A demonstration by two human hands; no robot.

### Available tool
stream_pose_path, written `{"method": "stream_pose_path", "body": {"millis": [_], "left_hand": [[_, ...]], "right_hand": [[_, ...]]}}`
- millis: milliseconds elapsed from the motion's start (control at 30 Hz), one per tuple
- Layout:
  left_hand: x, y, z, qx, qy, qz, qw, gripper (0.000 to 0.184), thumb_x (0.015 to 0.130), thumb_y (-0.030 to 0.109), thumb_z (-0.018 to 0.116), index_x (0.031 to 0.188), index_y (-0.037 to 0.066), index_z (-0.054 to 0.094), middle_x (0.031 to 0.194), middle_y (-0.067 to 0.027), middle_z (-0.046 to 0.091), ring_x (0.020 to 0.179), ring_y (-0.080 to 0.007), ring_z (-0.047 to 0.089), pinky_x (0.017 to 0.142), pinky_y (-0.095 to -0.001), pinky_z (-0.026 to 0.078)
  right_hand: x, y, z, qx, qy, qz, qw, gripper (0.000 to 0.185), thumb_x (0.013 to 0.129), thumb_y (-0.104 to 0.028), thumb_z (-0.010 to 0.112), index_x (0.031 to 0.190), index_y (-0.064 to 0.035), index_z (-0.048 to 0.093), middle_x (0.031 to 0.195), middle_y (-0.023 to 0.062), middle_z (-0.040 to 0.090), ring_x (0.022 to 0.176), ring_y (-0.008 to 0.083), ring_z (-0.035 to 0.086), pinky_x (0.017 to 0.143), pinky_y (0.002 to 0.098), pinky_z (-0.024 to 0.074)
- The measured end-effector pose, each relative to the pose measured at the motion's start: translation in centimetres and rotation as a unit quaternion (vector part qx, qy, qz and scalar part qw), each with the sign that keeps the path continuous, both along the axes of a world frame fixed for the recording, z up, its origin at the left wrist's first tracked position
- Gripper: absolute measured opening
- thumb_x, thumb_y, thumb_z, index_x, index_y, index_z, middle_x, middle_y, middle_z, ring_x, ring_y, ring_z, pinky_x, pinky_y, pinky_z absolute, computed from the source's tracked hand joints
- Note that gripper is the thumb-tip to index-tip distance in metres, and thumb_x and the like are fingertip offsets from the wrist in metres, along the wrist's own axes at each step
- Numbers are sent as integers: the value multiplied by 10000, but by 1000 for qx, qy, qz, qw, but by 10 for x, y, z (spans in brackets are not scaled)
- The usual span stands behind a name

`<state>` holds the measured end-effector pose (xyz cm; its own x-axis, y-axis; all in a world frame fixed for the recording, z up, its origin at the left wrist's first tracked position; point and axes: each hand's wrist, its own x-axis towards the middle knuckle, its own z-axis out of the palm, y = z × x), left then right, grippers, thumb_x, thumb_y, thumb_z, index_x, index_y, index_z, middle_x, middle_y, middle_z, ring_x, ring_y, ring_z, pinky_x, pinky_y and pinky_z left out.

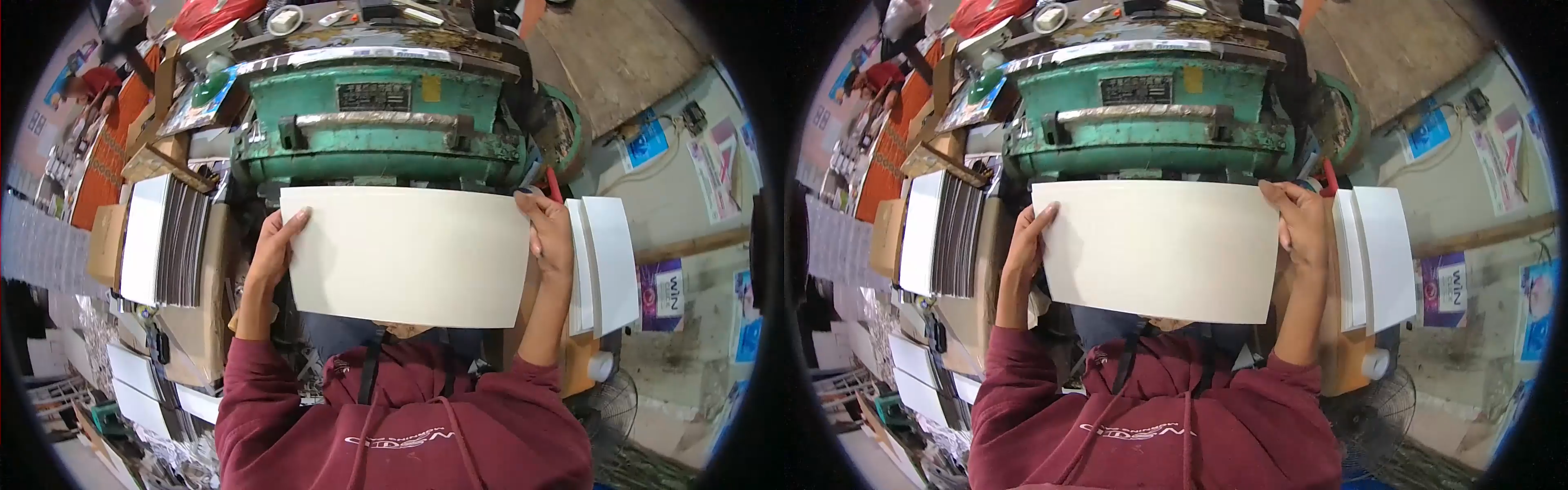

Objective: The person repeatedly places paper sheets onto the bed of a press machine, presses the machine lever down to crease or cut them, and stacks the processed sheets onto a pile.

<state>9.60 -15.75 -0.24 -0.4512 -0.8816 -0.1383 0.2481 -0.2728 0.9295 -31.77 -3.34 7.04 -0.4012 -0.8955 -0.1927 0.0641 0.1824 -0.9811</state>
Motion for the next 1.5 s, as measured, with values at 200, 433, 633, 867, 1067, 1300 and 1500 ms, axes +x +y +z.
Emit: {"method": "stream_pose_path", "body": {"millis": [200,433,633,867,1067,1300,1500], "left_hand": [[-34,13,46,-6,-90,90,992,256,956,212,628,1071,-16,641,944,-36,692,799,-82,629,723,-240,495],[-27,-13,121,-457,-178,181,852,218,866,41,663,1073,-12,704,1021,-103,713,930,-165,650,838,-279,491],[-12,-42,50,-526,-420,23,740,733,687,-82,698,1335,243,587,1419,-83,516,1316,-338,466,1104,-440,389],[22,39,-17,-268,-407,176,855,878,752,361,817,1473,105,387,1448,-221,442,1384,-421,341,1108,-470,337],[22,74,-21,-213,-289,230,905,685,858,150,727,1460,76,408,1432,-202,469,1376,-360,384,1101,-403,338],[-6,61,3,-386,-411,281,777,494,895,78,648,1368,45,511,1355,-155,549,1323,-333,453,1083,-411,347],[-37,57,-20,-381,-384,206,816,354,907,109,630,1261,91,614,1294,-133,592,1200,-313,556,1005,-387,432]], "right_hand": [[12,17,17,-53,103,13,993,252,912,-167,687,1095,5,680,788,51,659,509,83,577,453,200,434],[-7,19,47,-394,279,-101,870,173,969,-58,558,1000,58,682,986,178,701,842,236,694,686,309,586],[-28,-3,-44,-199,264,38,943,172,890,21,631,1038,8,717,1046,77,720,998,151,655,921,275,493],[-8,-18,-122,-1,250,134,959,164,874,-101,678,997,-13,741,1011,90,738,933,141,675,854,280,513],[12,-68,-127,-56,368,206,905,227,869,-154,680,1064,-44,716,1130,161,687,1122,278,624,951,338,473],[-23,-24,-39,-90,433,23,897,404,914,-173,648,1295,-54,584,1371,167,548,1293,280,506,1065,355,377],[-163,175,-96,320,636,-208,671,610,848,-322,715,1311,12,502,1282,255,542,1226,413,484,1020,461,407]]}}
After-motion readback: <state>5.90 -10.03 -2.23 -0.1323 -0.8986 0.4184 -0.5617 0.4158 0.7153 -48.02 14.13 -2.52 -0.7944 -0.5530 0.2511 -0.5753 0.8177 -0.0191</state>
